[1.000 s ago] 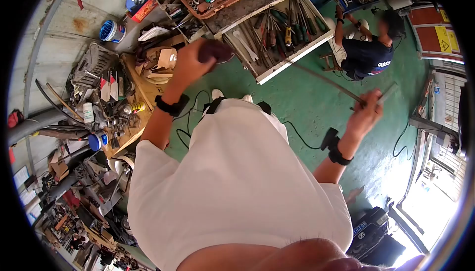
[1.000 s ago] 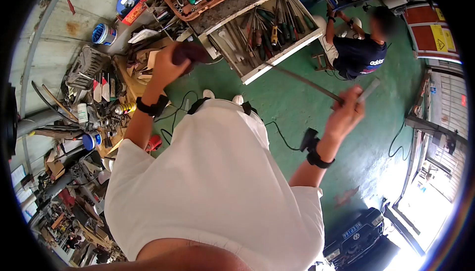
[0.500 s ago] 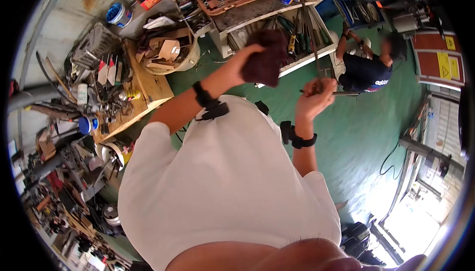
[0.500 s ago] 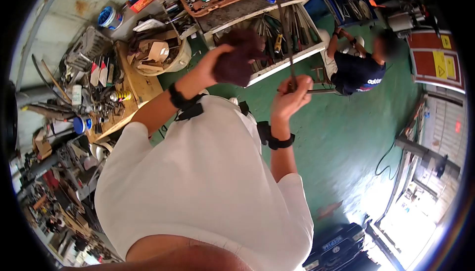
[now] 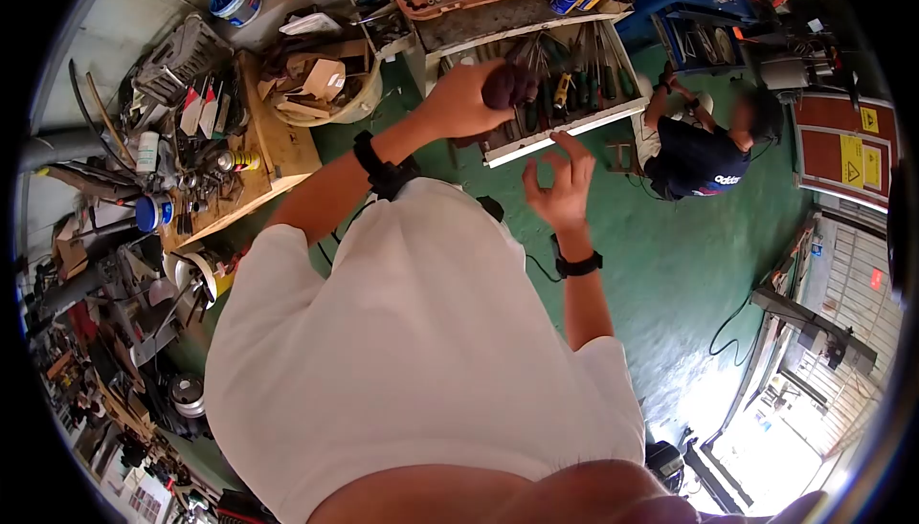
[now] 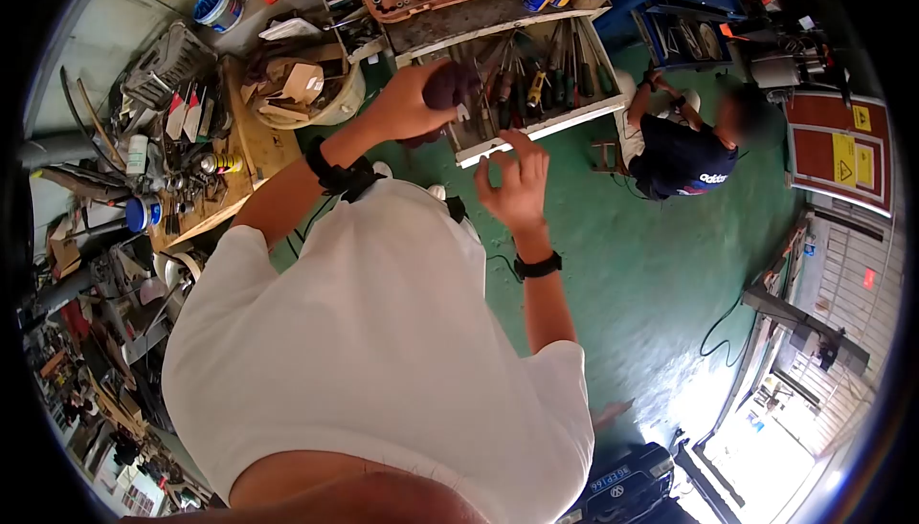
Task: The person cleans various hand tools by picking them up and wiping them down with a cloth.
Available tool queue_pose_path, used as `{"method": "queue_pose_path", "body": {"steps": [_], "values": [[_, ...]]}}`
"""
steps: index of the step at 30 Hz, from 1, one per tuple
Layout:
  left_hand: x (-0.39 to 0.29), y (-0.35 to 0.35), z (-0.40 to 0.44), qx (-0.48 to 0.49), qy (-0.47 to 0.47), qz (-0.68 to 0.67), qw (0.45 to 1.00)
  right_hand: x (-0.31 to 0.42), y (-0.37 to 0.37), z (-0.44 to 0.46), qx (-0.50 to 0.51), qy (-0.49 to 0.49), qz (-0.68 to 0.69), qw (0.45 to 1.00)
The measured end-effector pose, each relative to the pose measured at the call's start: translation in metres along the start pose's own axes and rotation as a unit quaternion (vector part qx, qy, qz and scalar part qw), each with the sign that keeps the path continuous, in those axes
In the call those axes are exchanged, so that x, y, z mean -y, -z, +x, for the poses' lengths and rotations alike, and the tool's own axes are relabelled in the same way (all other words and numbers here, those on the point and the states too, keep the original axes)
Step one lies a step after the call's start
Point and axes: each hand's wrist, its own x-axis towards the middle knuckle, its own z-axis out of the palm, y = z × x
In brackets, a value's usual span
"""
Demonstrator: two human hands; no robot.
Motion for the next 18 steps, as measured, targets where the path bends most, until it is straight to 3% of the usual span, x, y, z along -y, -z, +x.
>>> {"method": "queue_pose_path", "body": {"steps": [1, 3, 5, 7, 8, 9, 10, 12, 16, 18], "values": [[0.000, 0.000, -0.003, -0.001, 0.002, 0.001, 1.000, 0.005, 0.008, 0.011, -0.025, 0.110, -0.098, 0.989], [-0.003, -0.002, -0.013, 0.065, 0.029, 0.143, 0.987, 0.024, 0.020, 0.034, -0.028, 0.137, -0.137, 0.981], [-0.006, -0.003, -0.019, 0.077, 0.014, 0.146, 0.986, 0.038, 0.027, 0.061, 0.089, 0.108, -0.145, 0.980], [-0.006, -0.007, -0.024, 0.068, 0.002, 0.186, 0.980, 0.048, 0.031, 0.075, 0.128, 0.065, -0.153, 0.978], [-0.002, -0.009, -0.026, 0.068, 0.002, 0.186, 0.980, 0.050, 0.029, 0.079, 0.206, 0.006, -0.184, 0.961], [0.005, -0.011, -0.028, 0.088, -0.076, 0.233, 0.966, 0.050, 0.028, 0.082, 0.283, -0.051, -0.213, 0.934], [0.011, -0.012, -0.030, 0.109, -0.153, 0.278, 0.942, 0.046, 0.029, 0.083, 0.283, -0.051, -0.212, 0.934], [0.020, -0.012, -0.036, 0.098, -0.152, 0.285, 0.941, 0.037, 0.033, 0.083, 0.370, -0.136, -0.158, 0.905], [0.037, 0.005, -0.039, 0.105, -0.170, 0.340, 0.919, 0.011, 0.007, 0.048, 0.409, -0.154, -0.013, 0.899], [0.050, 0.024, -0.037, 0.139, -0.200, 0.309, 0.919, 0.020, -0.008, 0.024, 0.372, -0.182, 0.036, 0.910]]}}
